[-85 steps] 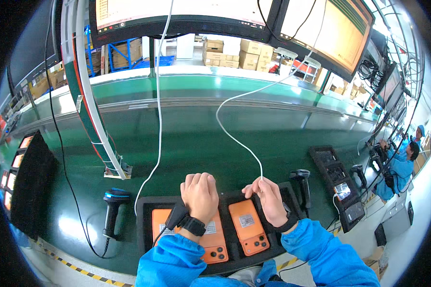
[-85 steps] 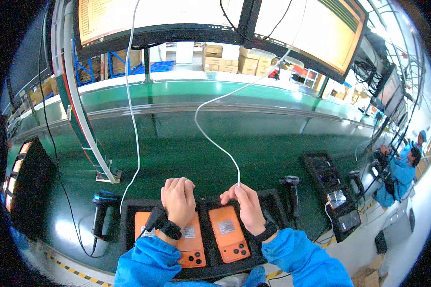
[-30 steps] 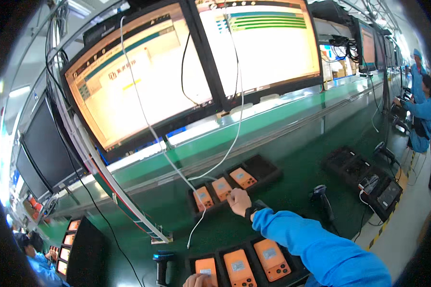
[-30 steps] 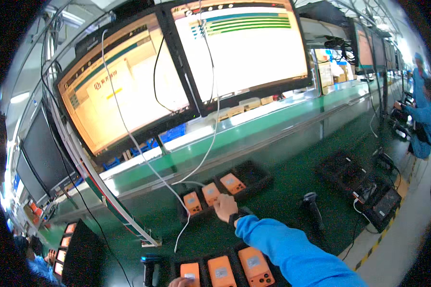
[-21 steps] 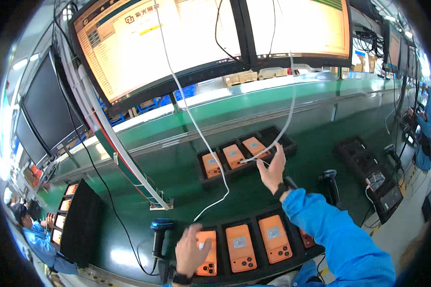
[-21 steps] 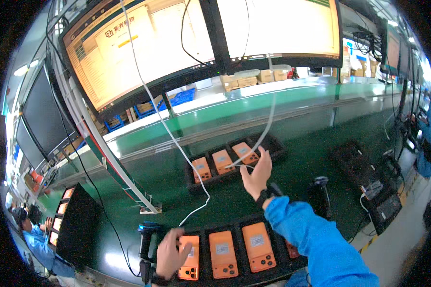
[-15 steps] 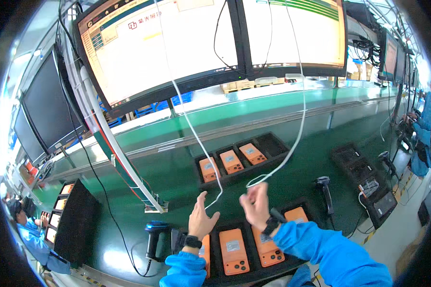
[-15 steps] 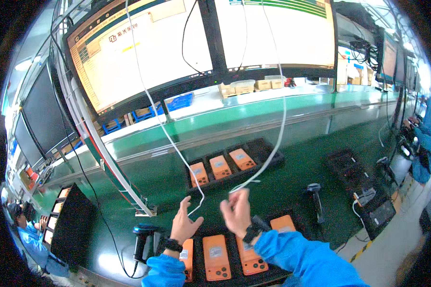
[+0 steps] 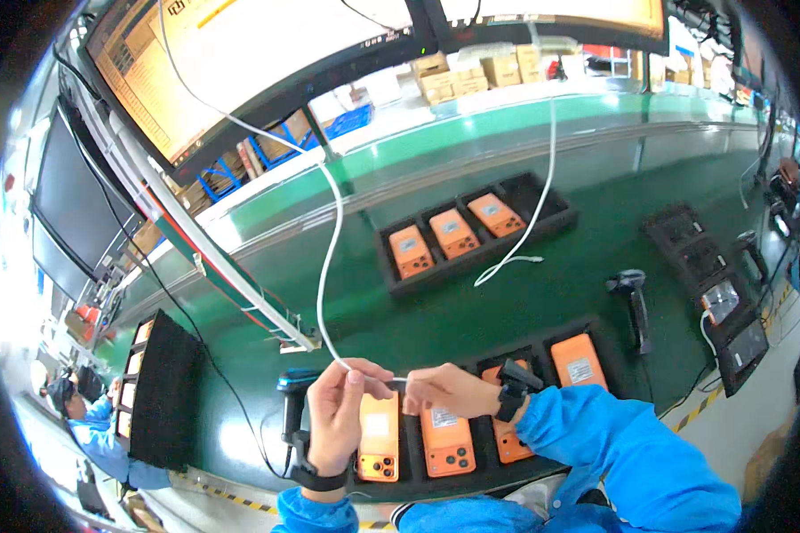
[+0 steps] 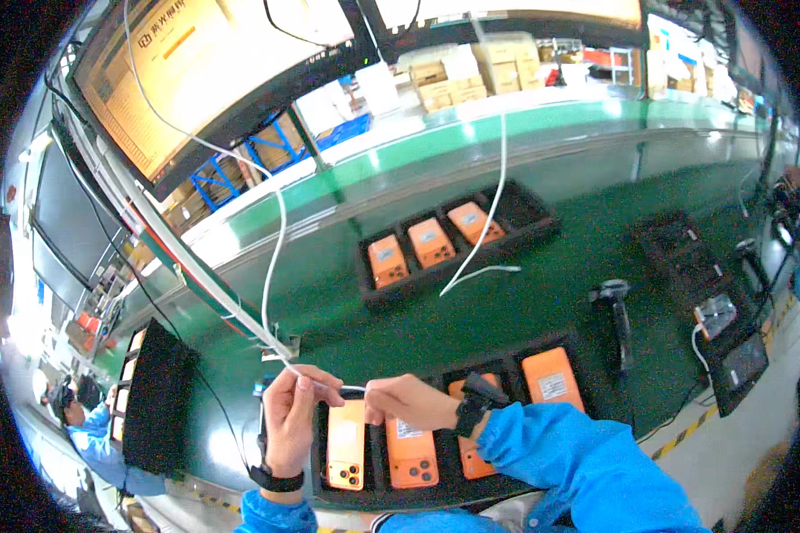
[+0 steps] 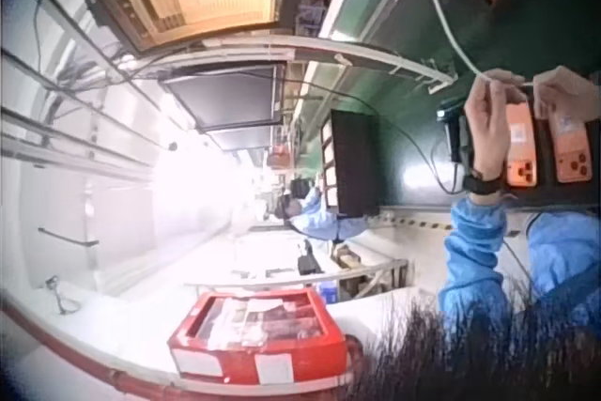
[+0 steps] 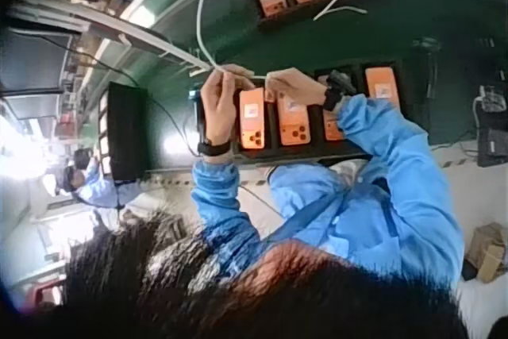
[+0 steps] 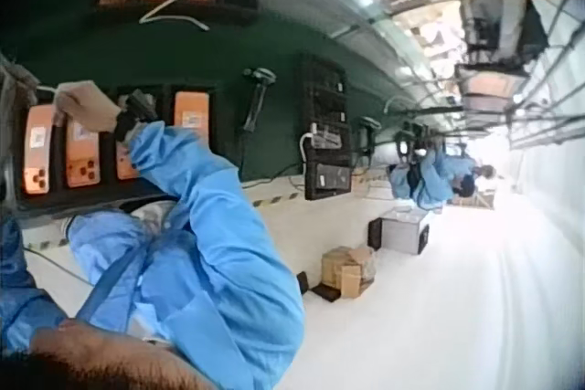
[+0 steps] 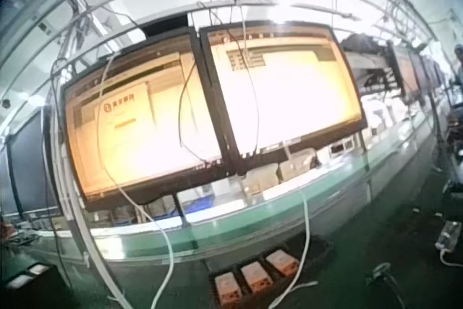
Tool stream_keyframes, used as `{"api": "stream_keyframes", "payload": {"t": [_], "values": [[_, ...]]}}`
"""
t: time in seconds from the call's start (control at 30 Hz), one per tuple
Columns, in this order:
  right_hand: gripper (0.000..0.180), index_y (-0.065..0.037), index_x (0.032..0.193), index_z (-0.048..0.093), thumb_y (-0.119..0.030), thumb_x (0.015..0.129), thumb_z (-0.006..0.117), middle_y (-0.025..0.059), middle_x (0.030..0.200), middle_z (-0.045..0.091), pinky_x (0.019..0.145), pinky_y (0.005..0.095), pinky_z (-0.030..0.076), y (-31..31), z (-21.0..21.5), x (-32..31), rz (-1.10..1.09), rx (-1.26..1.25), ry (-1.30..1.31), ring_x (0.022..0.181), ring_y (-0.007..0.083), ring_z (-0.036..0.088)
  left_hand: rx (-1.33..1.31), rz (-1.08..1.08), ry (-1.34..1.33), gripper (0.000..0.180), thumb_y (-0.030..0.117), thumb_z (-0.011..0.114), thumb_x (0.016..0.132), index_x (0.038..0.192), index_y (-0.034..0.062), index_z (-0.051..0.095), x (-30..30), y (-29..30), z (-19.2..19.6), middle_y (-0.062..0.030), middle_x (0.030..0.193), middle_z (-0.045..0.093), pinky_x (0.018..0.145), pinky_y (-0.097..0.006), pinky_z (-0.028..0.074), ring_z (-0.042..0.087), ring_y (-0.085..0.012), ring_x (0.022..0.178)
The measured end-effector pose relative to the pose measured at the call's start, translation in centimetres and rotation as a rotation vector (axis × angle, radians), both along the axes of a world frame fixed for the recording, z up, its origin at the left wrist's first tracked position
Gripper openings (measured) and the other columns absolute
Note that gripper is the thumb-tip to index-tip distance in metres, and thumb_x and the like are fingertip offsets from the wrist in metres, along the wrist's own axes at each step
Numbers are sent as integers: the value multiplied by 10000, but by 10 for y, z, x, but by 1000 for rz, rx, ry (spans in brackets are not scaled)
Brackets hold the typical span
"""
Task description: Connecting charging cables and scanning barcodes on orange handheld electronic devices at a manufacturing test station.
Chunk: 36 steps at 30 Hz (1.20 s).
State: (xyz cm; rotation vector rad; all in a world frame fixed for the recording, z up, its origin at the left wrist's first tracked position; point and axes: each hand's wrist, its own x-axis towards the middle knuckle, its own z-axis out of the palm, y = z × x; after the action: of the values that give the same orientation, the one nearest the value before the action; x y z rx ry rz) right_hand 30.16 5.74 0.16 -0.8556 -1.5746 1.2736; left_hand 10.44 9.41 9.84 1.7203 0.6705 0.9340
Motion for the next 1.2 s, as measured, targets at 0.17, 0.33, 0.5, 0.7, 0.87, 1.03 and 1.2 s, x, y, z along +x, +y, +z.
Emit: {"api": "stream_keyframes", "payload": {"t": [0.17,0.33,0.5,0.7,0.87,1.03,1.2], "values": [[330,-4,902,599,-269,1046,466,122,767,603,689,349,487,-2,-6,6,-256,105,-93,695,225,590,766,487,865,637,100,678,856,1437,25,427,-64,14,3,-219,1312,570,883,-353,512,629,-287,1074],[345,-5,894,597,-286,1044,463,137,774,612,690,361,486,-2,5,1,-311,171,-60,706,259,608,178,669,661,537,183,734,838,1286,-12,514,-151,67,-82,-179,1004,662,673,-406,551,685,-288,807],[341,-4,865,571,-282,1024,454,146,753,581,685,365,481,1,-13,-1,-304,207,-98,690,279,595,-389,471,641,290,260,744,861,945,24,598,-174,89,-117,-55,674,648,425,-275,454,618,-138,503],[242,-5,864,564,-162,980,421,51,726,503,650,304,431,-18,-38,-5,-365,229,-15,688,122,474,-370,272,444,202,196,712,897,966,44,598,-183,64,-118,-59,701,637,480,-300,478,620,-168,541],[197,-33,956,594,-208,992,512,65,777,587,663,349,473,-11,-29,-14,-437,194,-68,699,223,573,-405,500,251,226,222,739,900,945,65,581,-170,-1,-69,-11,626,575,435,-285,457,568,-132,490],[177,-59,975,506,-222,1034,473,132,682,594,560,387,491,-3,-23,-1,-371,181,-59,593,283,638,-514,434,205,199,154,665,923,1021,9,570,-149,-28,-29,-36,721,599,543,-284,487,593,-136,574],[185,-17,1002,495,-187,1048,443,127,677,622,580,354,493,2,-9,6,-311,156,-56,616,249,657,-697,249,362,179,115,637,947,1035,-6,539,-115,-58,-17,-23,766,557,587,-283,486,562,-117,601]]}}
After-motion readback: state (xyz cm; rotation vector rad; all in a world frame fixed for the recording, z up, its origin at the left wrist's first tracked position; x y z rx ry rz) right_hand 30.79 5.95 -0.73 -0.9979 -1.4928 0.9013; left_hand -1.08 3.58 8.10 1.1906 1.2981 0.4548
